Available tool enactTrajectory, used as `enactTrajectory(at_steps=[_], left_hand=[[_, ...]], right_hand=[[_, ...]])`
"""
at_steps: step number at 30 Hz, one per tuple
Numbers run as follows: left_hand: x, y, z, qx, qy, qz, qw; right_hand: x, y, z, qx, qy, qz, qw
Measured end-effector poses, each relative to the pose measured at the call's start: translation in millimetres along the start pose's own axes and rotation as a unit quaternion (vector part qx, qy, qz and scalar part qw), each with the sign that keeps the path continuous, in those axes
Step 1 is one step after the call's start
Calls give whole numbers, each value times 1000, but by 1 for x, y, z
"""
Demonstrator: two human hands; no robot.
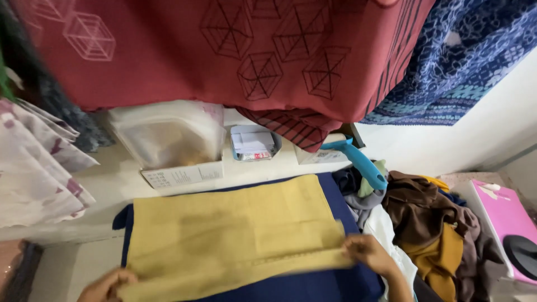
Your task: Using a lint roller to clean a yellow cloth and then folding it neatly.
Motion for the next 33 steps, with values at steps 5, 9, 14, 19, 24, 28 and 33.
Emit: enactTrajectory(at_steps=[5, 9, 14, 19, 24, 28, 33], left_hand=[[67, -97, -58, -67, -207, 246, 944], [4, -7, -21, 132, -169, 120, 969], [-45, 161, 17, -20, 88, 136, 986], [-93, 140, 14, -70, 160, 230, 957], [-114, 120, 1, -239, 194, 246, 919], [-106, 124, -2, -316, 274, 152, 896], [-104, 135, -4, -351, 330, 69, 874]], right_hand=[[56, -7, -5, 1, -265, -143, 954], [12, -37, 7, 118, -140, -74, 980], [-67, -74, 1, 89, 137, 55, 985], [-143, -8, -14, 49, 215, -2, 975], [-153, -8, -37, 178, 295, -50, 937], [-151, -16, -37, 232, 334, 1, 914], [-154, -8, -40, 275, 342, 16, 898]])
Point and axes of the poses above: each hand's wrist, its own x-axis away from the middle knuckle, its own z-axis out of the back of the hand, y = z × x, the point moved 9 cm from there along -x, towards the middle knuckle, and after that the axes turned 2 degrees about x, right-handed, at the moved point
